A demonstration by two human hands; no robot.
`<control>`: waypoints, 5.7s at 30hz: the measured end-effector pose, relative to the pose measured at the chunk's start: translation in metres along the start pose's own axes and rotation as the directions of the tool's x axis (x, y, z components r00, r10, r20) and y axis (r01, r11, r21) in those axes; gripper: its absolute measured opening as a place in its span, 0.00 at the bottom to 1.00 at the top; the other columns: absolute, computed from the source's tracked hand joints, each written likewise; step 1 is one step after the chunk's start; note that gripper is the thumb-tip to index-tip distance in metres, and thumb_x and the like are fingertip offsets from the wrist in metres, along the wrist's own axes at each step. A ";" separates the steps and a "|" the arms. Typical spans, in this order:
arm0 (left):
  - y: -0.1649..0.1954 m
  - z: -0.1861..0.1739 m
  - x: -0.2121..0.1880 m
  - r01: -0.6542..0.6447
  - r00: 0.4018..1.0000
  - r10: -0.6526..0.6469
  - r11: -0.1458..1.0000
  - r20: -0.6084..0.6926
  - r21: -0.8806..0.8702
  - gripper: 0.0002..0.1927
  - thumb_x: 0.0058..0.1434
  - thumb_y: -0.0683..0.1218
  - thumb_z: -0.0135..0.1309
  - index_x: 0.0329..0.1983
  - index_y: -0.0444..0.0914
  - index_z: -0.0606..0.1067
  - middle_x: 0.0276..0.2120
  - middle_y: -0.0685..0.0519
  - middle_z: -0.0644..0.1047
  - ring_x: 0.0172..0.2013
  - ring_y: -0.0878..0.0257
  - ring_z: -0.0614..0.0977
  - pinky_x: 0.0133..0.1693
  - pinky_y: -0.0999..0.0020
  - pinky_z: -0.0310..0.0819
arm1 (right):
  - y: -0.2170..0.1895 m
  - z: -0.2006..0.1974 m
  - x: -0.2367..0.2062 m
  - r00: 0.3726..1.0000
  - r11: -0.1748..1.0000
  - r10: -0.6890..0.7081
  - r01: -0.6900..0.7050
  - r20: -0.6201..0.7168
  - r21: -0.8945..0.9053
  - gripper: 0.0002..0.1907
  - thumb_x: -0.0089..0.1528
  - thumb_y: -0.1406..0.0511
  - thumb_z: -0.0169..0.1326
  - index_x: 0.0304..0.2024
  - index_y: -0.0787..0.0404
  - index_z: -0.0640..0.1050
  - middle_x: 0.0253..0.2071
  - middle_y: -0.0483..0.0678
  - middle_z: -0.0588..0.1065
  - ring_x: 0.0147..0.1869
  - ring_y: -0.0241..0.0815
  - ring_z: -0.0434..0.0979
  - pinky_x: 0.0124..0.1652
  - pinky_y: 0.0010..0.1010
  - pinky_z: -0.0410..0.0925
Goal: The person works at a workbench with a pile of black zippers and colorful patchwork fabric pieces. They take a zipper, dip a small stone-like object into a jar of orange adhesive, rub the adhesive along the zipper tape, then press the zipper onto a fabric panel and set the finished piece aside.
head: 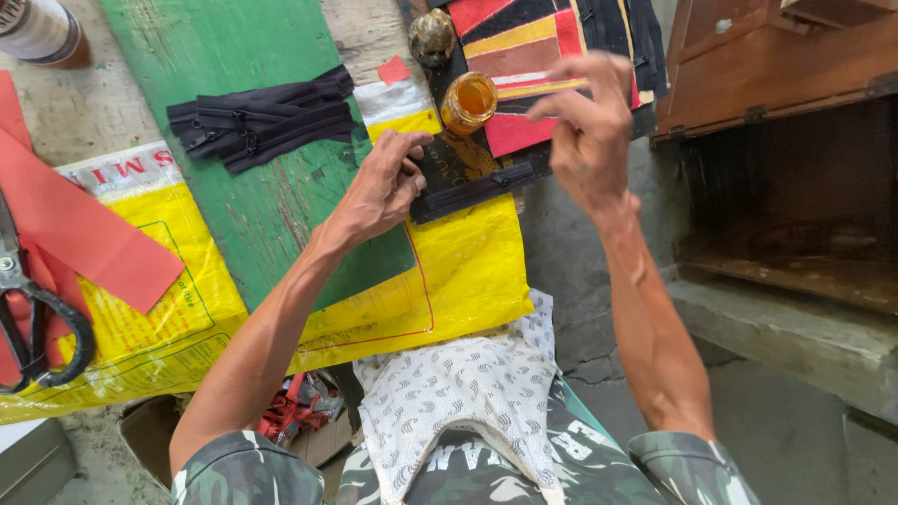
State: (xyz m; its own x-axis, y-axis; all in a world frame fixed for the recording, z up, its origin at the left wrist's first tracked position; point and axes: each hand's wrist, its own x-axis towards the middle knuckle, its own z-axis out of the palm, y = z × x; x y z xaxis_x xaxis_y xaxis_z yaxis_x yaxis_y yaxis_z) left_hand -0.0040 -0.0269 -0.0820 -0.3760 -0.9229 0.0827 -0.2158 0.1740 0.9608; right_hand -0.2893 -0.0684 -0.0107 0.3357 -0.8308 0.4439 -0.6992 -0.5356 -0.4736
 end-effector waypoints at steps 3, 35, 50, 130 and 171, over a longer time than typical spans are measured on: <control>-0.004 0.000 -0.001 0.000 1.000 0.000 1.000 0.009 0.003 0.28 0.61 0.30 0.51 0.65 0.37 0.66 0.48 0.45 0.69 0.43 0.57 0.78 0.48 0.65 0.76 | -0.007 -0.001 -0.053 0.979 0.975 0.205 -0.205 0.006 0.087 0.16 0.63 0.79 0.49 0.41 0.59 0.85 0.49 0.50 0.74 0.55 0.46 0.72 0.47 0.31 0.72; -0.003 0.001 -0.004 0.013 1.000 -0.014 1.000 0.016 0.022 0.27 0.62 0.31 0.51 0.65 0.37 0.66 0.48 0.45 0.68 0.43 0.57 0.78 0.49 0.65 0.76 | 0.003 0.021 -0.125 0.972 0.978 0.133 -0.097 0.193 -0.183 0.35 0.56 0.83 0.47 0.65 0.62 0.75 0.63 0.58 0.67 0.69 0.60 0.65 0.67 0.46 0.63; -0.004 0.000 -0.004 -0.007 1.000 0.006 0.999 0.018 0.039 0.27 0.62 0.31 0.51 0.65 0.36 0.66 0.48 0.45 0.69 0.45 0.56 0.78 0.50 0.64 0.76 | -0.006 0.029 -0.131 0.972 0.942 0.231 -0.213 0.041 -0.258 0.30 0.59 0.78 0.52 0.60 0.48 0.80 0.50 0.45 0.67 0.57 0.46 0.60 0.59 0.43 0.56; 0.052 0.074 0.056 -0.332 0.942 0.246 0.765 0.227 0.551 0.03 0.52 0.40 0.55 0.28 0.34 0.75 0.37 0.42 0.74 0.40 0.46 0.79 0.39 0.52 0.74 | -0.127 0.103 -0.131 0.734 0.945 0.323 -0.282 0.597 -0.165 0.38 0.52 0.70 0.55 0.62 0.79 0.58 0.24 0.58 0.74 0.28 0.58 0.76 0.32 0.47 0.69; 0.108 -0.065 0.226 -0.266 0.849 0.393 0.895 -0.352 0.359 0.07 0.60 0.44 0.60 0.33 0.34 0.82 0.29 0.44 0.79 0.28 0.55 0.81 0.32 0.59 0.74 | -0.006 0.021 -0.066 0.804 0.784 0.589 -0.541 -0.087 0.305 0.30 0.58 0.77 0.44 0.64 0.60 0.69 0.23 0.43 0.72 0.25 0.34 0.71 0.29 0.26 0.69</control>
State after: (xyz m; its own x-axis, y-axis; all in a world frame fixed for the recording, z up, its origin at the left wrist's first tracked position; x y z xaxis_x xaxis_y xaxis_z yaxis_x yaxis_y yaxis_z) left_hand -0.0537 -0.2391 0.0573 -0.0874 -0.8362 0.5414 -0.4167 0.5243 0.7426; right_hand -0.2940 -0.0139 -0.0530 -0.1964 -0.9699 0.1438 -0.5368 -0.0163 -0.8435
